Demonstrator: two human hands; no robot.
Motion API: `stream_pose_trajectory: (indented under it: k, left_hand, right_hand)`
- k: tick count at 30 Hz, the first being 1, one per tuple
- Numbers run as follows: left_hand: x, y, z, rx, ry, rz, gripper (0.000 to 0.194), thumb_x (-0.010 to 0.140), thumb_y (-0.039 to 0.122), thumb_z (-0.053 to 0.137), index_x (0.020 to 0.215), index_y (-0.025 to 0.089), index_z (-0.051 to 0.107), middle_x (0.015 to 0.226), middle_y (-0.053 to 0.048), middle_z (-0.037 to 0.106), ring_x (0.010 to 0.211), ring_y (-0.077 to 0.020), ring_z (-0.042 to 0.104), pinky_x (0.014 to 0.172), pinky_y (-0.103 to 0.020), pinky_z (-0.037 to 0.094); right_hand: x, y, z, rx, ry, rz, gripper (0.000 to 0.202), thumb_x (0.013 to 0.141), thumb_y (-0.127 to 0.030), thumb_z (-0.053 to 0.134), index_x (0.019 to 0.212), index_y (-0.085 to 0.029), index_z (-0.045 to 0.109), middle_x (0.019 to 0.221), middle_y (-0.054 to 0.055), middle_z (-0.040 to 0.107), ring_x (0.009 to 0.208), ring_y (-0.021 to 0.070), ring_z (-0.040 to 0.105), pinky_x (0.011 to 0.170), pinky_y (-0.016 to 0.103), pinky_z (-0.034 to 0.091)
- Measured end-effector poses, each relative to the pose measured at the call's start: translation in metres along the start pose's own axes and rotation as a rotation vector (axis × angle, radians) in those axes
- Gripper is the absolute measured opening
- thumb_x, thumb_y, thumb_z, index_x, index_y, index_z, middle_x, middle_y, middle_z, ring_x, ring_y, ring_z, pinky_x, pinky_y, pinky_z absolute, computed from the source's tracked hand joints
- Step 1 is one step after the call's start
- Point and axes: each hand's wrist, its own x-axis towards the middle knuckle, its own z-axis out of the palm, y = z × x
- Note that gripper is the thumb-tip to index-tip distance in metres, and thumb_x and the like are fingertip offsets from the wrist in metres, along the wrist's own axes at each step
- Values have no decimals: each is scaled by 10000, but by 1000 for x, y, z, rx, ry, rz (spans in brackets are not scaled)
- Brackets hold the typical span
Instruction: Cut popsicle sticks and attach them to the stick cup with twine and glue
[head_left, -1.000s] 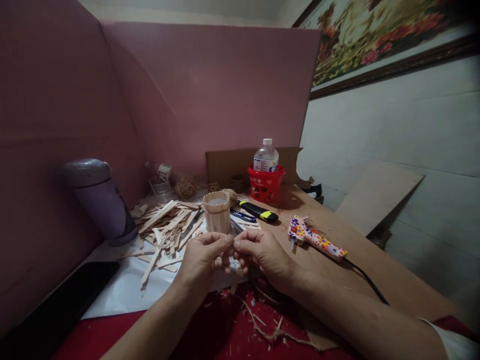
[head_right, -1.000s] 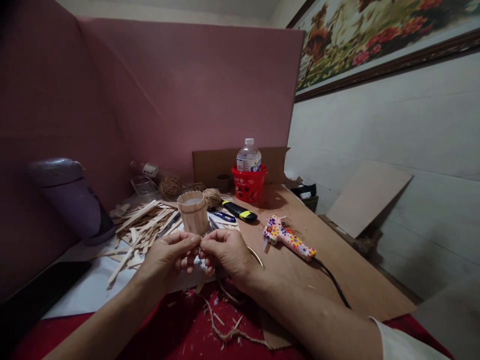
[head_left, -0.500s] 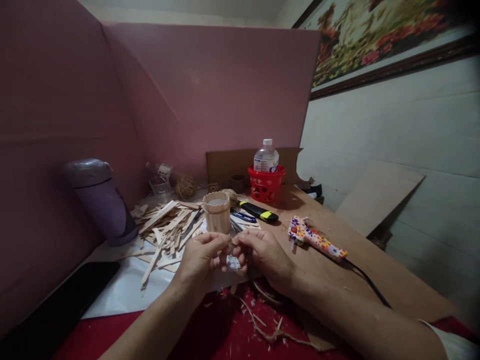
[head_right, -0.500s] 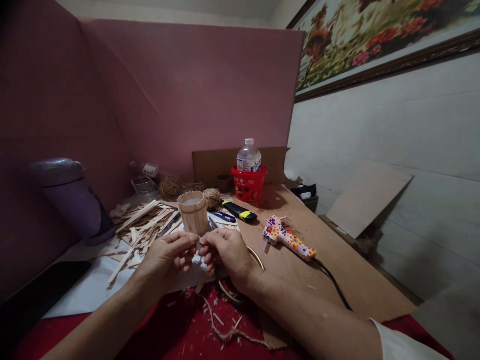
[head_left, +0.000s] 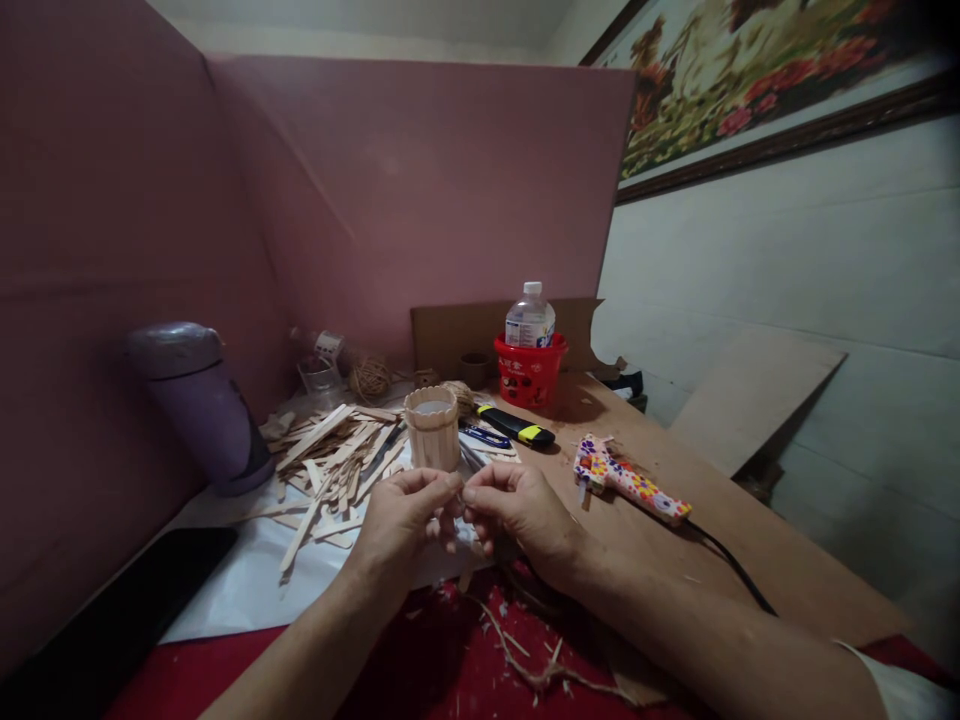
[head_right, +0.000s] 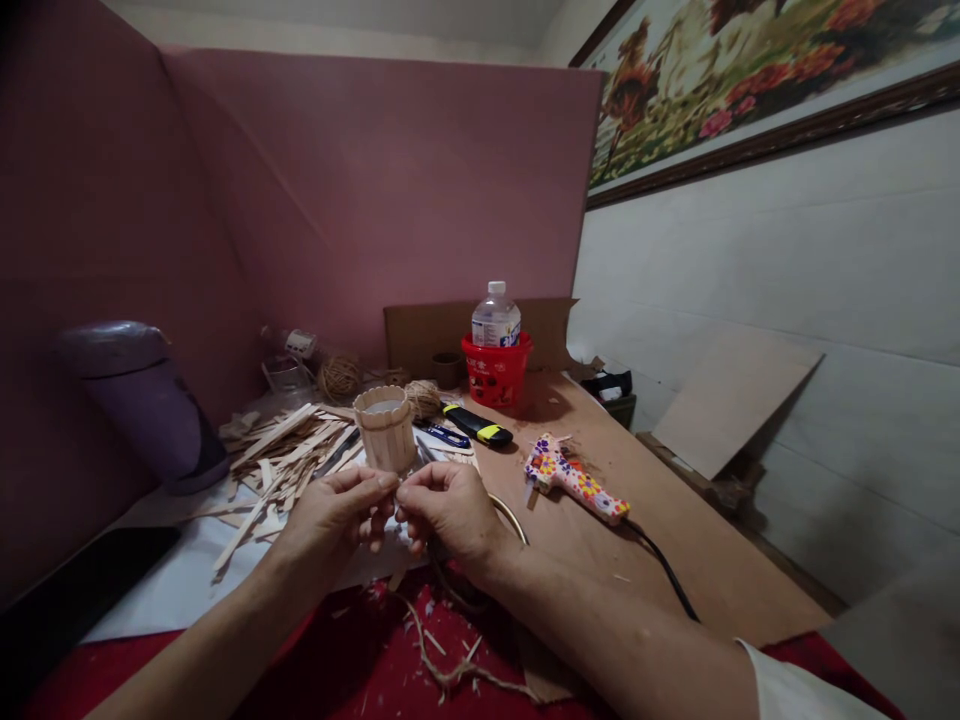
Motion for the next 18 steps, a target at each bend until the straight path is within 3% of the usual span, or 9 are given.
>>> stream_pose_trajectory:
  k: [11, 15, 18]
  left_hand:
    - [4, -2, -4, 112, 10, 86, 281, 610, 336, 763, 533, 120, 600, 443, 6, 554, 342, -72, 448, 347, -189, 352]
    - [5, 1, -6, 113, 97, 138, 284, 581, 338, 772, 538, 123, 592, 421, 36, 497, 355, -62, 412, 356, -183, 343]
    - [9, 4, -11, 94, 158, 198, 293, 584, 352, 763, 544, 125, 581, 434, 43, 490, 362, -56, 398, 358, -176, 326]
  right_hand:
    - [0, 2, 0, -5, -24, -19, 182, 651, -276, 701, 648, -151, 568, 536, -39, 582, 413, 60, 478, 394, 179, 398]
    - [2, -1, -3, -67, -31, -89, 199, 726, -326, 649, 687, -147, 571, 570, -29, 581, 426, 62, 480, 404, 180, 406]
    - [6, -3, -8, -128, 59, -181, 214, 755, -360, 617, 726, -152, 573, 595, -23, 582, 439, 69, 468, 391, 181, 390]
